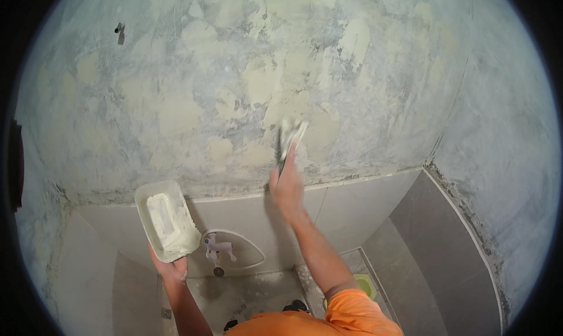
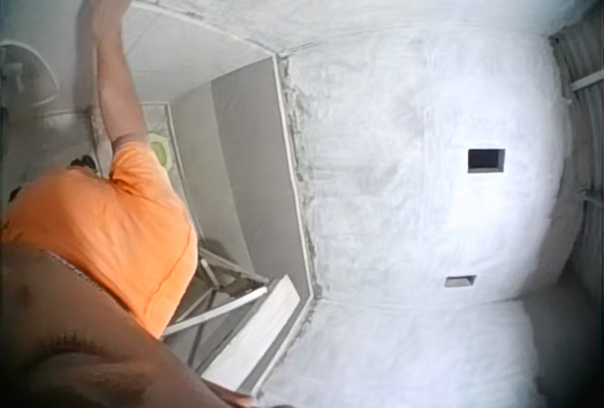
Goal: The person applies plaster to an unfinished bathroom wall using a putty knife and a plastic container.
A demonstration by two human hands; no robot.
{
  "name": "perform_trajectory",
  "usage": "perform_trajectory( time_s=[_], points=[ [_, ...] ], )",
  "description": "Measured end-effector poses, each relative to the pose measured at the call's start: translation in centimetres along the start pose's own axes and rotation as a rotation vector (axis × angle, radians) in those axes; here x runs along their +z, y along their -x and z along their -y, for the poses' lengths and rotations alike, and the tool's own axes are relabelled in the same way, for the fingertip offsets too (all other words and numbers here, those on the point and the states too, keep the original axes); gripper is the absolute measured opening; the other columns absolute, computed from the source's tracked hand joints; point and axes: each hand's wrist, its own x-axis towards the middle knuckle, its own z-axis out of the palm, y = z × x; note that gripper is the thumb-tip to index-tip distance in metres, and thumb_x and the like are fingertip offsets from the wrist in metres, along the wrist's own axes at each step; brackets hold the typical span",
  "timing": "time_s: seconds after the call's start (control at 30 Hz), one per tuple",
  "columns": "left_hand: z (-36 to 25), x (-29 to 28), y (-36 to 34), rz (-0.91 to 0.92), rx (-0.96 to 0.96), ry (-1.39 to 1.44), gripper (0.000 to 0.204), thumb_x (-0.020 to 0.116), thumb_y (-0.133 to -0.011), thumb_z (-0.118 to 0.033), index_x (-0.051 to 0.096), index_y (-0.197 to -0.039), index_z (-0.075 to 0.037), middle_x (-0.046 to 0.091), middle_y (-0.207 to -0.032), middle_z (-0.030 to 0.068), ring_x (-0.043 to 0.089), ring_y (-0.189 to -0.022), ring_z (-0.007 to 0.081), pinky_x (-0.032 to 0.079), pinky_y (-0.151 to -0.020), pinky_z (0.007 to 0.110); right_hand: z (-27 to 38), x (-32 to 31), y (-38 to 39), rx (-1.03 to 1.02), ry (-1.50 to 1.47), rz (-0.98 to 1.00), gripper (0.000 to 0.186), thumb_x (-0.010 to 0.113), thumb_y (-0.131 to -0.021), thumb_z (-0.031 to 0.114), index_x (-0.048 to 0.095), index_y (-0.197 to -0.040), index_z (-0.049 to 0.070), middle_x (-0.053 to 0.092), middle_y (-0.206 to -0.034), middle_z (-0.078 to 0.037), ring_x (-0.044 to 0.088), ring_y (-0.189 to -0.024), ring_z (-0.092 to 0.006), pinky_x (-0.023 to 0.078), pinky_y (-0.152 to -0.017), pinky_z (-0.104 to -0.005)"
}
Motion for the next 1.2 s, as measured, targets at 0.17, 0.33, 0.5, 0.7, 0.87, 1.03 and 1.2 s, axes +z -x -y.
perform_trajectory(
  time_s=[0.17,0.33,0.5,0.7,0.87,1.03,1.2],
  points=[
    [0.1,-1.3,0.6,0.165,0.278,-0.671,0.059,0.041,-0.108,-0.039,0.032,-0.152,-0.001,0.045,-0.149,0.0151,0.050,-0.134,0.0288,0.044,-0.111,0.045,4.2,-3.1,-9.8,-0.042,-0.055,-0.043,0.087,0.057,-0.089,0.010,0.009,-0.161,0.004,0.063,-0.075,-0.023,0.060,-0.067,-0.0439,0.048,-0.064,-0.0500],
    [-0.6,2.8,1.0,0.064,0.055,-0.170,0.058,0.051,-0.106,-0.031,0.032,-0.151,0.000,0.046,-0.147,0.0162,0.051,-0.131,0.0270,0.044,-0.109,0.042,2.0,0.0,-4.5,0.165,0.193,0.256,0.098,0.061,-0.084,0.009,0.003,-0.162,0.008,0.064,-0.080,-0.026,0.063,-0.068,-0.0440,0.051,-0.065,-0.0531],
    [0.4,-0.2,0.4,-0.063,0.141,-0.326,0.050,0.041,-0.106,-0.037,0.047,-0.144,-0.006,0.055,-0.142,0.0125,0.055,-0.129,0.0325,0.047,-0.108,0.051,-2.4,1.5,9.8,0.307,0.150,0.598,0.098,0.062,-0.086,0.011,0.002,-0.162,0.011,0.065,-0.096,-0.030,0.063,-0.083,-0.0481,0.051,-0.077,-0.0546],
    [-0.7,5.7,1.3,0.014,-0.144,-0.034,0.052,0.041,-0.104,-0.040,0.048,-0.144,-0.007,0.056,-0.142,0.0111,0.057,-0.127,0.0327,0.048,-0.105,0.053,-0.6,-1.8,5.0,0.118,-0.030,0.240,0.076,0.053,-0.088,0.005,0.027,-0.159,0.008,0.061,-0.121,-0.031,0.060,-0.098,-0.0486,0.048,-0.088,-0.0515],
    [-0.8,6.2,1.7,0.029,-0.149,-0.074,0.055,0.041,-0.104,-0.043,0.047,-0.146,-0.008,0.055,-0.143,0.0113,0.056,-0.128,0.0339,0.048,-0.105,0.053,5.1,-4.7,-8.1,-0.101,-0.162,-0.088,0.076,0.052,-0.091,0.007,0.024,-0.161,0.014,0.060,-0.096,-0.027,0.058,-0.085,-0.0439,0.047,-0.078,-0.0528],
    [-0.8,6.0,2.2,0.019,-0.127,-0.082,0.058,0.040,-0.104,-0.045,0.045,-0.148,-0.008,0.053,-0.146,0.0115,0.054,-0.130,0.0342,0.047,-0.107,0.053,6.2,-2.4,-9.1,0.171,0.014,0.127,0.079,0.052,-0.093,0.010,0.015,-0.163,0.016,0.061,-0.093,-0.028,0.059,-0.081,-0.0458,0.048,-0.077,-0.0536],
    [-0.7,4.3,1.7,-0.024,-0.108,-0.060,0.058,0.042,-0.104,-0.045,0.044,-0.148,-0.007,0.052,-0.146,0.0121,0.054,-0.131,0.0341,0.046,-0.108,0.053,0.4,2.7,4.6,0.195,-0.030,0.289,0.080,0.053,-0.091,0.004,0.016,-0.162,0.011,0.062,-0.089,-0.028,0.060,-0.082,-0.0468,0.047,-0.076,-0.0517]
  ],
)
